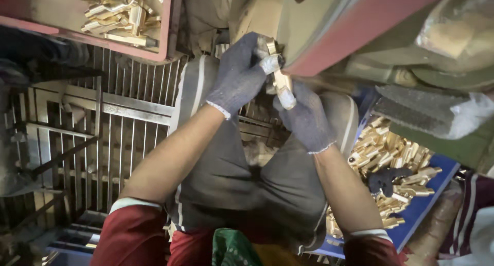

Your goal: The person picks up metal parts from a bin and presses various sides against a moving abrasive belt. They turn and re-position each part to ensure all surfaces are finished before returning them to a container.

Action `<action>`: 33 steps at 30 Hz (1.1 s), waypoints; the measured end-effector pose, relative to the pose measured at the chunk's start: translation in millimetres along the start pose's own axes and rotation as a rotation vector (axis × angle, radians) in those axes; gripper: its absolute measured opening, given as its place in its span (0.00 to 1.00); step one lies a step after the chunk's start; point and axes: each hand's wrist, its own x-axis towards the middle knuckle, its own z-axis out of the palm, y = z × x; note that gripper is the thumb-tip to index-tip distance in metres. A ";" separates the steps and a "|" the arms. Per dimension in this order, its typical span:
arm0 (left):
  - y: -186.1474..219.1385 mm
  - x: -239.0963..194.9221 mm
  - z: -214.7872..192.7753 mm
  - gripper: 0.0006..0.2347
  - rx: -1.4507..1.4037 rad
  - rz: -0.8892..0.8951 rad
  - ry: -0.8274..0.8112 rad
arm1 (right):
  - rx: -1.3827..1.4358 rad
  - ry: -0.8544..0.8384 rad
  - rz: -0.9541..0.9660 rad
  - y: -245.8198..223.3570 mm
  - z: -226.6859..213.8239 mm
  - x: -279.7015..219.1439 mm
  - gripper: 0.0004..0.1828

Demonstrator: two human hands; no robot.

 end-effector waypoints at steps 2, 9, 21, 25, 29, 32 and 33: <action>-0.9 5.5 1.3 0.12 -0.016 -0.051 -0.030 | 0.023 0.000 0.130 0.5 -3.2 5.2 0.12; 0.6 17.7 8.7 0.07 -0.473 -0.392 -0.080 | 0.176 -0.037 0.275 -5.2 -5.5 13.3 0.15; -7.0 8.5 9.9 0.06 -0.399 -0.267 -0.054 | 0.144 -0.025 -0.028 -10.7 4.4 5.2 0.11; -14.6 17.4 18.9 0.06 -0.542 -0.353 -0.024 | -0.006 0.041 0.176 -21.6 0.2 9.4 0.14; -9.8 11.2 12.4 0.09 -0.491 -0.489 -0.078 | 0.031 0.038 0.199 -19.5 -5.0 0.4 0.18; 14.2 -35.1 3.2 0.08 -0.663 -0.492 -0.063 | -0.105 0.031 0.203 -24.0 1.3 -45.3 0.20; 25.5 -59.0 -4.5 0.09 -0.525 -0.287 -0.046 | 0.027 -0.015 0.095 -24.7 10.3 -67.2 0.19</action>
